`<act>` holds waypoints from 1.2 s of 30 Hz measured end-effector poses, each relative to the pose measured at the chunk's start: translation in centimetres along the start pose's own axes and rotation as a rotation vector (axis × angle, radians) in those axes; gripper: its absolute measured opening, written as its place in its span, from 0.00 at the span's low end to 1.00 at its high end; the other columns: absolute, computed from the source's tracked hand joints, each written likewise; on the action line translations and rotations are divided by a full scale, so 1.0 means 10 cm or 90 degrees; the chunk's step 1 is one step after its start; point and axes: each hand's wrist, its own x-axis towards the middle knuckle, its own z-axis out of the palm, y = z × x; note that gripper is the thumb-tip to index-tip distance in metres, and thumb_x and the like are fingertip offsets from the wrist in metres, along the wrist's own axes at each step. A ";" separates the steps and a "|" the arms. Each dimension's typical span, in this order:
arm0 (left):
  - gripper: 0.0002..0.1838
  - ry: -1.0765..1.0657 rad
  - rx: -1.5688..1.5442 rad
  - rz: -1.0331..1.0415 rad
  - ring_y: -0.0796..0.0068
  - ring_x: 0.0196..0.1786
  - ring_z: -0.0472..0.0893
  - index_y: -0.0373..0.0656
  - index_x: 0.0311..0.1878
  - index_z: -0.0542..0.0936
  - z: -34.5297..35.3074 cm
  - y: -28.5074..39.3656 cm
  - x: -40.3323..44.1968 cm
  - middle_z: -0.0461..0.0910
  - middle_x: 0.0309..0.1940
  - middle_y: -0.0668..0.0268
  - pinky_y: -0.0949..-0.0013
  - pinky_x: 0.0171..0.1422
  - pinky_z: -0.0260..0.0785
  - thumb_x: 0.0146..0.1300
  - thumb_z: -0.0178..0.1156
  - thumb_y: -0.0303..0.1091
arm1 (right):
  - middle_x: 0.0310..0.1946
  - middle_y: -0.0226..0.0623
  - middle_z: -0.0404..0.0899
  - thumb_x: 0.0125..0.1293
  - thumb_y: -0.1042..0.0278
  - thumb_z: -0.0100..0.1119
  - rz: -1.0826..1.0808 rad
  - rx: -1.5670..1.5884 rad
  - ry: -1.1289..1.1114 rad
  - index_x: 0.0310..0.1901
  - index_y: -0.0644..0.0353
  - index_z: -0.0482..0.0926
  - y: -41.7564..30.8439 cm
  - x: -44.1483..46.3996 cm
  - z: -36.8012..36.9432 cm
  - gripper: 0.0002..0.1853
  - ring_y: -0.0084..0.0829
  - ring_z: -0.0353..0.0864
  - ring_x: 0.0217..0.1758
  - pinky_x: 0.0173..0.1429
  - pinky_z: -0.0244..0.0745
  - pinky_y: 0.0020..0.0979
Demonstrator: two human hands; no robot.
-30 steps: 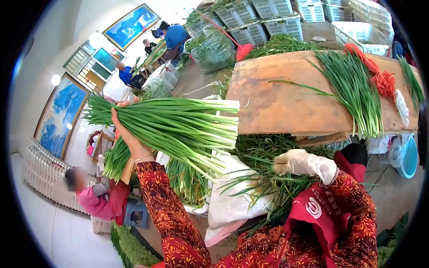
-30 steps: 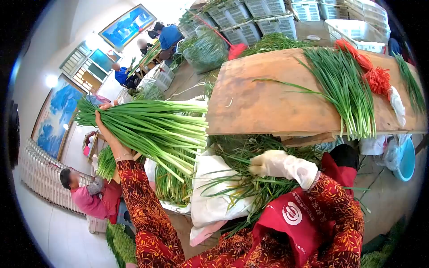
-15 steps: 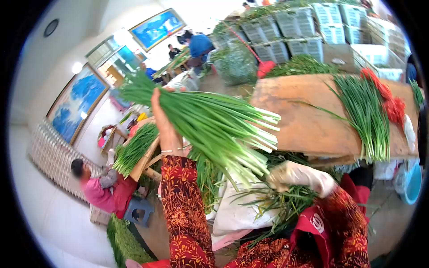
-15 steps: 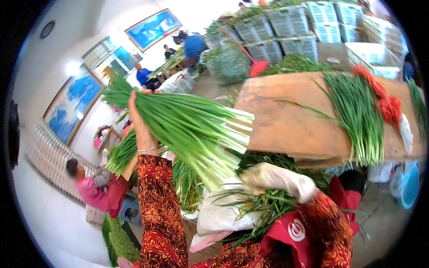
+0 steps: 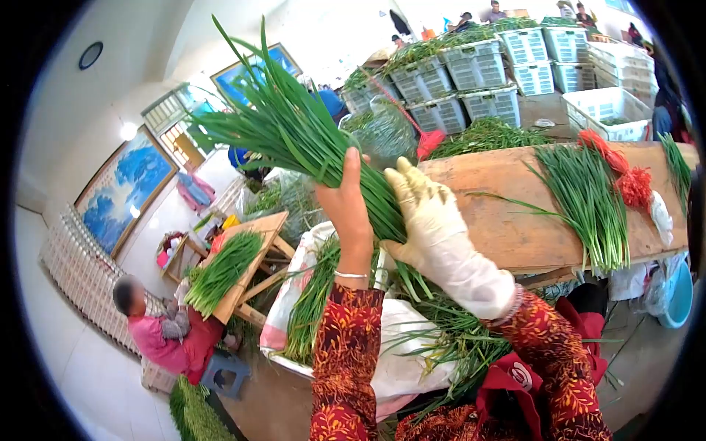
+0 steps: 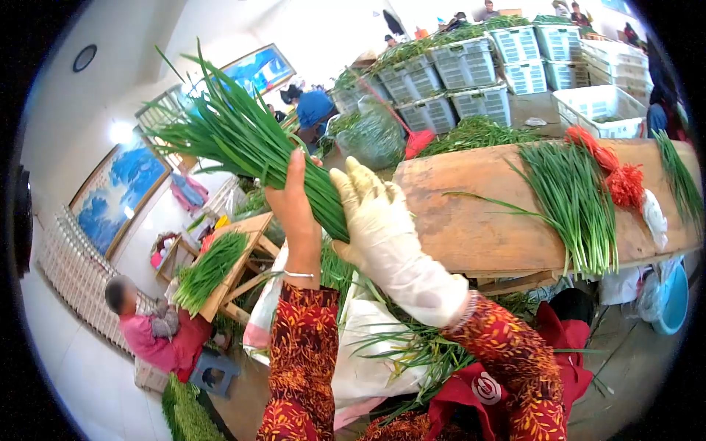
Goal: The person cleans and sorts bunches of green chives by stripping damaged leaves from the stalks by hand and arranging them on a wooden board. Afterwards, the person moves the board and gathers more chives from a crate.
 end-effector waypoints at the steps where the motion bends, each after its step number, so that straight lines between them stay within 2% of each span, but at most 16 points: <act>1: 0.10 -0.011 0.000 0.010 0.77 0.37 0.78 0.36 0.43 0.75 0.05 -0.02 -0.03 0.79 0.35 0.66 0.72 0.44 0.69 0.63 0.60 0.31 | 0.68 0.47 0.56 0.44 0.56 0.70 0.013 -0.018 0.015 0.68 0.59 0.55 0.00 0.00 0.10 0.49 0.43 0.58 0.70 0.69 0.53 0.44; 7: 0.11 0.069 -0.049 -0.052 0.79 0.38 0.77 0.35 0.45 0.76 0.34 -0.02 -0.23 0.78 0.38 0.67 0.72 0.46 0.69 0.62 0.62 0.29 | 0.69 0.44 0.56 0.55 0.66 0.57 0.077 -0.086 0.077 0.70 0.54 0.52 0.07 0.02 0.32 0.40 0.40 0.55 0.72 0.70 0.51 0.45; 10: 0.14 0.074 -0.082 -0.088 0.81 0.40 0.76 0.35 0.46 0.76 0.43 0.02 -0.33 0.77 0.41 0.69 0.73 0.47 0.68 0.60 0.64 0.29 | 0.68 0.42 0.58 0.55 0.68 0.56 0.039 0.045 0.118 0.69 0.54 0.54 0.23 0.12 0.26 0.38 0.37 0.57 0.71 0.69 0.52 0.42; 12: 0.15 0.033 -0.121 -0.101 0.81 0.41 0.75 0.35 0.47 0.76 0.46 0.06 -0.39 0.77 0.42 0.70 0.74 0.47 0.68 0.59 0.65 0.30 | 0.58 0.43 0.70 0.55 0.66 0.59 0.034 0.131 0.096 0.68 0.55 0.57 0.28 0.15 0.09 0.37 0.42 0.71 0.60 0.62 0.63 0.40; 14: 0.16 -0.052 -0.083 -0.105 0.80 0.43 0.75 0.35 0.47 0.75 0.45 0.07 -0.43 0.77 0.42 0.70 0.72 0.50 0.67 0.59 0.66 0.32 | 0.51 0.44 0.76 0.54 0.64 0.61 0.077 0.203 0.008 0.67 0.56 0.57 0.30 0.16 -0.11 0.38 0.46 0.76 0.53 0.57 0.68 0.39; 15: 0.17 -0.091 -0.044 -0.105 0.79 0.43 0.74 0.36 0.48 0.75 0.47 0.11 -0.45 0.76 0.42 0.69 0.71 0.51 0.67 0.59 0.66 0.33 | 0.43 0.44 0.80 0.53 0.61 0.66 0.083 0.193 -0.029 0.65 0.57 0.60 0.41 0.19 -0.10 0.38 0.45 0.80 0.44 0.49 0.73 0.38; 18: 0.28 -0.268 0.137 -0.100 0.73 0.49 0.75 0.36 0.54 0.71 0.40 0.13 -0.34 0.76 0.48 0.64 0.69 0.58 0.65 0.55 0.69 0.39 | 0.40 0.40 0.81 0.53 0.60 0.67 0.101 0.518 -0.087 0.62 0.59 0.64 0.61 0.12 -0.19 0.35 0.35 0.81 0.40 0.47 0.73 0.33; 19: 0.30 -0.343 0.158 -0.085 0.72 0.50 0.75 0.36 0.56 0.70 0.37 0.13 -0.29 0.75 0.49 0.63 0.69 0.59 0.64 0.54 0.70 0.40 | 0.38 0.35 0.80 0.55 0.60 0.67 0.206 0.657 -0.183 0.57 0.61 0.69 0.62 0.10 -0.30 0.29 0.26 0.78 0.39 0.45 0.73 0.28; 22: 0.35 -0.498 0.219 -0.110 0.70 0.56 0.73 0.36 0.58 0.68 0.26 0.09 -0.11 0.74 0.53 0.61 0.67 0.63 0.63 0.52 0.71 0.43 | 0.38 0.31 0.79 0.57 0.63 0.65 0.178 0.754 -0.345 0.54 0.62 0.72 0.83 0.08 -0.37 0.24 0.22 0.76 0.40 0.45 0.73 0.27; 25: 0.36 -0.615 0.214 -0.225 0.68 0.57 0.72 0.36 0.61 0.67 0.23 0.13 -0.06 0.73 0.56 0.60 0.65 0.65 0.62 0.53 0.70 0.43 | 0.37 0.28 0.78 0.59 0.67 0.63 0.149 0.854 -0.323 0.52 0.61 0.74 0.76 -0.04 -0.42 0.19 0.20 0.76 0.41 0.45 0.73 0.26; 29: 0.38 -0.582 -0.037 -0.280 0.60 0.64 0.69 0.39 0.66 0.62 0.25 0.01 -0.16 0.73 0.58 0.52 0.60 0.63 0.69 0.56 0.66 0.43 | 0.37 0.31 0.78 0.58 0.70 0.64 0.212 0.991 -0.447 0.51 0.59 0.74 0.82 -0.12 -0.31 0.19 0.22 0.78 0.38 0.42 0.75 0.25; 31: 0.35 -0.538 -0.095 -0.328 0.66 0.55 0.75 0.37 0.65 0.64 0.30 0.06 -0.22 0.75 0.55 0.54 0.65 0.58 0.71 0.56 0.66 0.39 | 0.37 0.34 0.80 0.57 0.71 0.65 0.269 1.078 -0.419 0.49 0.60 0.75 0.70 -0.14 -0.40 0.18 0.24 0.80 0.35 0.39 0.77 0.25; 32: 0.34 -0.514 -0.123 -0.354 0.69 0.50 0.78 0.37 0.65 0.65 0.31 0.07 -0.26 0.77 0.53 0.55 0.68 0.56 0.72 0.57 0.65 0.37 | 0.35 0.33 0.80 0.58 0.70 0.65 0.392 1.123 -0.433 0.49 0.61 0.75 0.66 -0.19 -0.48 0.17 0.23 0.80 0.36 0.40 0.78 0.25; 34: 0.30 -0.418 -0.121 -0.353 0.68 0.45 0.81 0.38 0.62 0.68 0.29 0.01 -0.30 0.80 0.48 0.55 0.69 0.48 0.76 0.58 0.64 0.36 | 0.34 0.33 0.81 0.59 0.67 0.65 0.399 1.140 -0.450 0.47 0.62 0.76 0.64 -0.18 -0.54 0.16 0.23 0.80 0.36 0.39 0.77 0.24; 35: 0.28 -0.367 -0.125 -0.364 0.68 0.45 0.81 0.39 0.61 0.68 0.25 0.00 -0.28 0.80 0.46 0.55 0.68 0.47 0.77 0.58 0.64 0.35 | 0.36 0.33 0.81 0.62 0.58 0.63 0.443 1.073 -0.447 0.47 0.62 0.78 0.75 -0.24 -0.48 0.18 0.22 0.80 0.36 0.41 0.75 0.25; 36: 0.27 -0.316 -0.127 -0.371 0.67 0.45 0.82 0.39 0.60 0.69 0.20 -0.02 -0.26 0.81 0.44 0.56 0.67 0.46 0.77 0.58 0.64 0.35 | 0.38 0.35 0.82 0.64 0.49 0.58 0.307 0.904 -0.480 0.47 0.64 0.79 0.87 -0.18 -0.43 0.23 0.25 0.80 0.40 0.47 0.74 0.27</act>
